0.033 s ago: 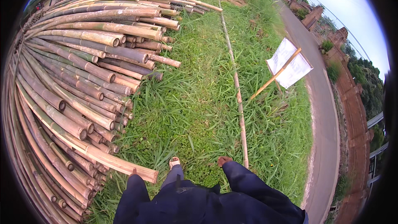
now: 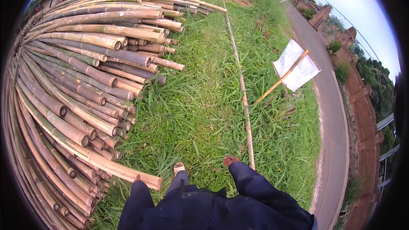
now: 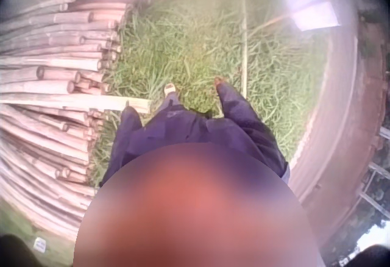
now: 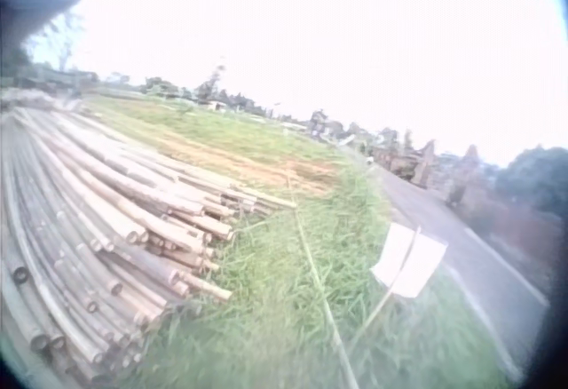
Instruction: The person repeatedly picks up individual bamboo poles from a large pile on the grass, briefly holds or inspects them, and places them back. The person also walks around the pile and adjusts their position while handling the poles.
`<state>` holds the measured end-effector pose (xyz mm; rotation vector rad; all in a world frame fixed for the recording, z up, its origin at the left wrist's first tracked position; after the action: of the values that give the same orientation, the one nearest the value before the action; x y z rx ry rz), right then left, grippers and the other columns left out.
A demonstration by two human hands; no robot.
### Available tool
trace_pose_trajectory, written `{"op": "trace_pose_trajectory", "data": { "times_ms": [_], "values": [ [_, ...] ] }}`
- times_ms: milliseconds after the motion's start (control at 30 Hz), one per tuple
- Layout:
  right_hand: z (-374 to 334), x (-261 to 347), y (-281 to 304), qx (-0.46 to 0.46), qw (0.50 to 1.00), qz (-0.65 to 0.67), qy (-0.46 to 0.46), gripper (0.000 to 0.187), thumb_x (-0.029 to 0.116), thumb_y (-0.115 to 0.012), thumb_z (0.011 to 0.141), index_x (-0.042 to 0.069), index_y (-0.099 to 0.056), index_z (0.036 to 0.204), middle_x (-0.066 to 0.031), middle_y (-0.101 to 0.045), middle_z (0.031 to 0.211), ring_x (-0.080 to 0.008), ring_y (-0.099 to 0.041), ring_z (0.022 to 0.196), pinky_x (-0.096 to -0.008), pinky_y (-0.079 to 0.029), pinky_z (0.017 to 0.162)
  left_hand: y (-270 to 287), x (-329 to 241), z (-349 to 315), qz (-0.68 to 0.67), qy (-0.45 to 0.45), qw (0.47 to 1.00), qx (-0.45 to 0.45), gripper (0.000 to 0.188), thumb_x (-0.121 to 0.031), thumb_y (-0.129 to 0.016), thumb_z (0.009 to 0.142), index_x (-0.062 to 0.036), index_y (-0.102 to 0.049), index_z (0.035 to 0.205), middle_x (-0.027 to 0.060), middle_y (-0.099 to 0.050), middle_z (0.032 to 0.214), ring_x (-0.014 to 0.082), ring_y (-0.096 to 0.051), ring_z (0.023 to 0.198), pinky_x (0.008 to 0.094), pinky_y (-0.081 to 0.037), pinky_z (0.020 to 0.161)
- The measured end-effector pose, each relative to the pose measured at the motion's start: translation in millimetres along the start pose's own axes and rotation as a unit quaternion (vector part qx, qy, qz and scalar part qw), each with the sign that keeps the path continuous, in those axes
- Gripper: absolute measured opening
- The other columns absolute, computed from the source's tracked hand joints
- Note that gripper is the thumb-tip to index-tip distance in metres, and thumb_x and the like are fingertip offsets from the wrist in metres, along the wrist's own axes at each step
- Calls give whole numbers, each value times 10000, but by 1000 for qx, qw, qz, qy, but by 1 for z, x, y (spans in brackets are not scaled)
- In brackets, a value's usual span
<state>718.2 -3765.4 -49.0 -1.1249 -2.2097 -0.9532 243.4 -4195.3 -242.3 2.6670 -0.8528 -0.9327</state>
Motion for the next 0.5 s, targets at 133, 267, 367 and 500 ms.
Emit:
{"op": "trace_pose_trajectory", "data": {
  "times_ms": [133,267,367,500],
  "values": [
    [17,115,-1,15,994,12,107,453,316,-649,899,24,-595,1240,-174,-686,1040,-238,-674,927,-363,-526,831,-13,2,24,-66,51,996,-38,749,-589,-685,787,84,-596,1102,216,-675,919,317,-621,752,418,-507,727],
    [11,123,6,-13,979,-168,116,455,346,-676,870,37,-628,1200,-180,-686,1056,-266,-654,991,-372,-502,870,-23,3,29,-89,52,994,-27,754,-576,-672,800,78,-561,1160,231,-658,997,321,-616,841,422,-487,795],
    [29,91,19,57,911,-396,101,504,452,-560,898,69,-618,1221,-203,-656,1121,-315,-624,1057,-393,-460,934,-19,-5,-2,-66,41,995,-63,752,-561,-663,810,71,-535,1198,239,-642,1054,329,-609,926,424,-467,848],
    [82,41,25,221,752,-619,50,537,493,-467,934,100,-557,1288,-202,-612,1211,-328,-603,1088,-416,-431,959,-6,-21,-76,47,78,984,-153,753,-540,-650,822,62,-501,1250,250,-620,1131,340,-599,1039,427,-440,919]
  ]
}}
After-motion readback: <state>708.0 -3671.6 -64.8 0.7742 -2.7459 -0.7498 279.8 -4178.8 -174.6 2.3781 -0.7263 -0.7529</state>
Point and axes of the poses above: each hand's wrist, its own z-axis towards the middle knuckle, its own y-axis out of the back of the hand, x = y × z, the point moved 7 cm from there along z, towards the middle knuckle
